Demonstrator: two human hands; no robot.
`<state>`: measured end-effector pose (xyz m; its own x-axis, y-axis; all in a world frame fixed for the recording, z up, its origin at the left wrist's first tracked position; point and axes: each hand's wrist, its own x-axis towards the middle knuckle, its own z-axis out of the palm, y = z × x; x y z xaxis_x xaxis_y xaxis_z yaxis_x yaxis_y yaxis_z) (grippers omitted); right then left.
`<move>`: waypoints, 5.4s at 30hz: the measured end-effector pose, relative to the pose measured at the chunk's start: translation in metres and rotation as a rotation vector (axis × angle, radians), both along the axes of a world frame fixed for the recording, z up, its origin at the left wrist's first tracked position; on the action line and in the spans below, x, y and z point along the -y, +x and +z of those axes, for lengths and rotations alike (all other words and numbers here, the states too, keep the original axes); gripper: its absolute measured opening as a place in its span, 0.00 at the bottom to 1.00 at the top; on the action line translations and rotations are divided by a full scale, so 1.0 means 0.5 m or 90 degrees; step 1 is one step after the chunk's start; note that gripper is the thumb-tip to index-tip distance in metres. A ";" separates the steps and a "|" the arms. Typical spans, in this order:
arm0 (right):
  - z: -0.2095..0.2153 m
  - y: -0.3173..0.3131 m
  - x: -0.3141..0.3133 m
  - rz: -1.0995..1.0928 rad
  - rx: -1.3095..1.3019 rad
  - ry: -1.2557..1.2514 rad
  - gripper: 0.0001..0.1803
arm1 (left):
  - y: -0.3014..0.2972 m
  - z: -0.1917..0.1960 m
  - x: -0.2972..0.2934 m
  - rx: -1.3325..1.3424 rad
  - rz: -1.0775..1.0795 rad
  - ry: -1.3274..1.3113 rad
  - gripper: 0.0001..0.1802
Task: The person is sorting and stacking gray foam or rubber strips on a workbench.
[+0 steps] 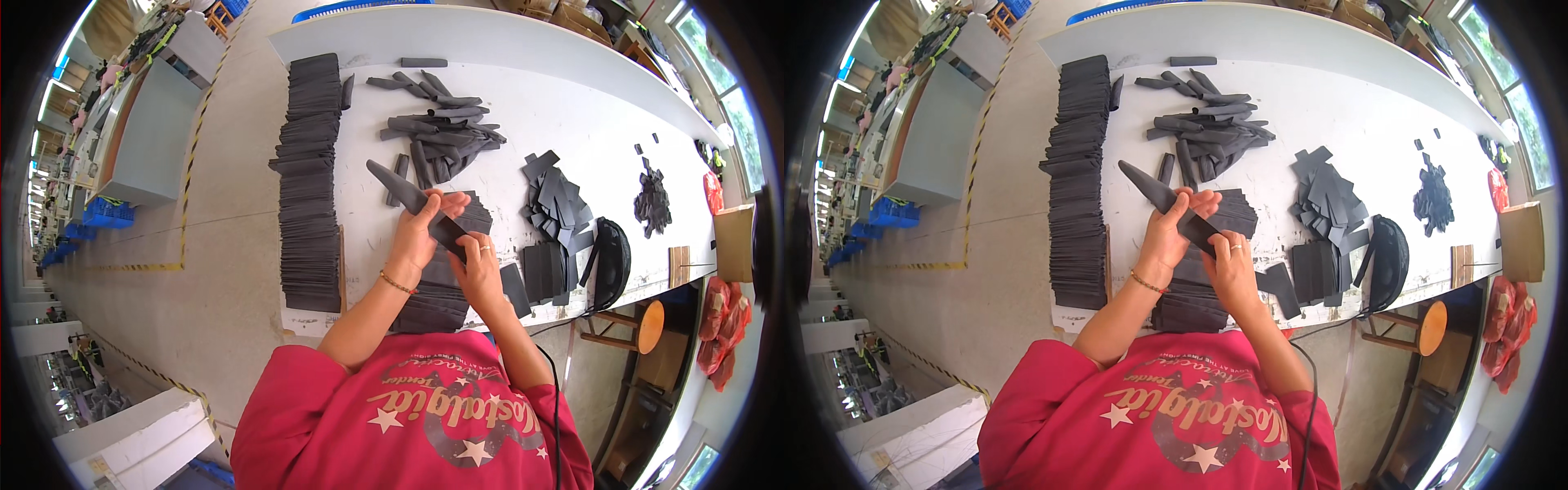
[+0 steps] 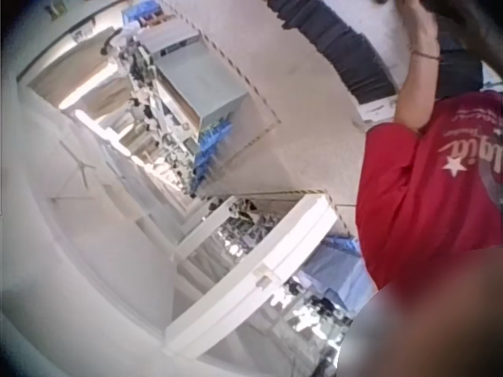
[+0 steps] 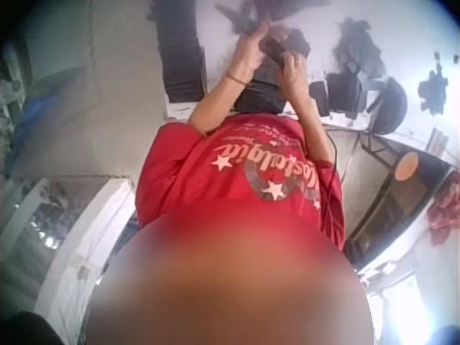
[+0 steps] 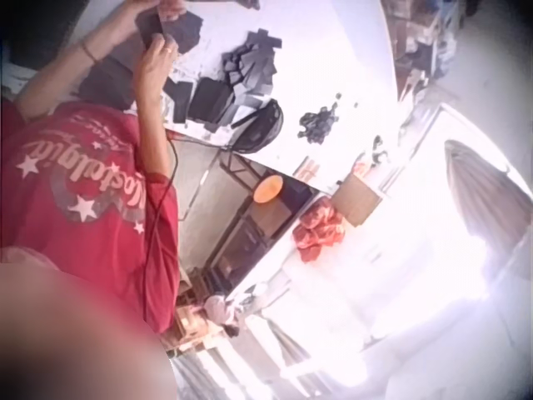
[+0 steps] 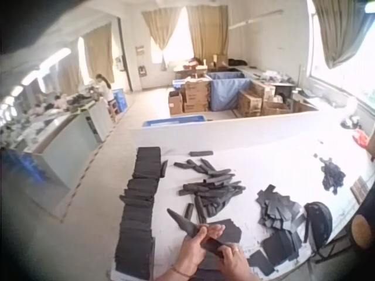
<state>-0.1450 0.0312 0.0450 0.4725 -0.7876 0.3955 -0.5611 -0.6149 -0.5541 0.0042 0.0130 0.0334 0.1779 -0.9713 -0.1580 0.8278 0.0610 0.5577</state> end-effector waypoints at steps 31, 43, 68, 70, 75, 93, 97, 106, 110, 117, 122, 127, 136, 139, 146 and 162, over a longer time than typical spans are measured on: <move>0.032 -0.016 0.032 0.072 -0.059 0.043 0.17 | -0.043 -0.010 -0.024 -0.108 -0.051 0.043 0.17; 0.050 -0.009 0.078 0.175 0.037 -0.083 0.12 | -0.045 0.020 0.000 -0.097 0.107 -0.001 0.17; 0.041 -0.002 0.068 0.170 0.024 -0.065 0.12 | 0.008 0.039 0.001 -0.017 0.152 0.062 0.18; 0.040 0.005 0.067 0.179 0.024 -0.070 0.12 | 0.016 0.038 0.008 -0.016 0.156 0.055 0.18; 0.035 0.009 0.056 0.170 0.026 -0.059 0.11 | 0.021 0.030 0.012 -0.036 0.165 0.049 0.18; 0.036 -0.002 0.051 0.075 0.124 0.105 0.06 | 0.026 0.026 0.006 -0.083 0.106 -0.003 0.21; -0.006 0.045 0.047 -0.067 0.561 0.510 0.05 | 0.029 0.032 0.010 0.000 0.130 -0.054 0.23; 0.058 0.031 0.071 -0.098 0.589 0.740 0.05 | 0.034 0.042 0.013 -0.012 0.123 -0.100 0.21; 0.056 0.027 0.037 -0.132 0.400 0.412 0.03 | 0.045 0.023 0.023 -0.099 0.092 -0.125 0.20; 0.069 -0.007 0.068 -0.040 0.226 -0.187 0.12 | 0.103 -0.003 0.000 0.000 0.312 0.229 0.23; 0.075 -0.011 0.077 0.089 0.106 -0.291 0.20 | 0.056 0.041 -0.051 0.059 0.076 0.189 0.14; 0.011 -0.028 0.067 -0.033 0.454 0.303 0.33 | 0.068 0.043 -0.033 0.133 0.125 0.185 0.07; -0.044 -0.021 0.079 -0.122 0.503 0.542 0.10 | 0.052 0.003 -0.034 0.111 0.105 0.184 0.08; -0.050 -0.037 0.080 -0.122 0.501 0.544 0.09 | 0.074 -0.023 -0.029 0.183 0.098 0.228 0.10; -0.054 -0.023 0.070 -0.193 0.476 0.515 0.08 | 0.060 -0.053 -0.025 0.268 0.221 0.266 0.09; -0.180 -0.089 0.093 -0.274 0.225 0.551 0.09 | 0.047 -0.217 -0.041 0.601 0.062 0.300 0.11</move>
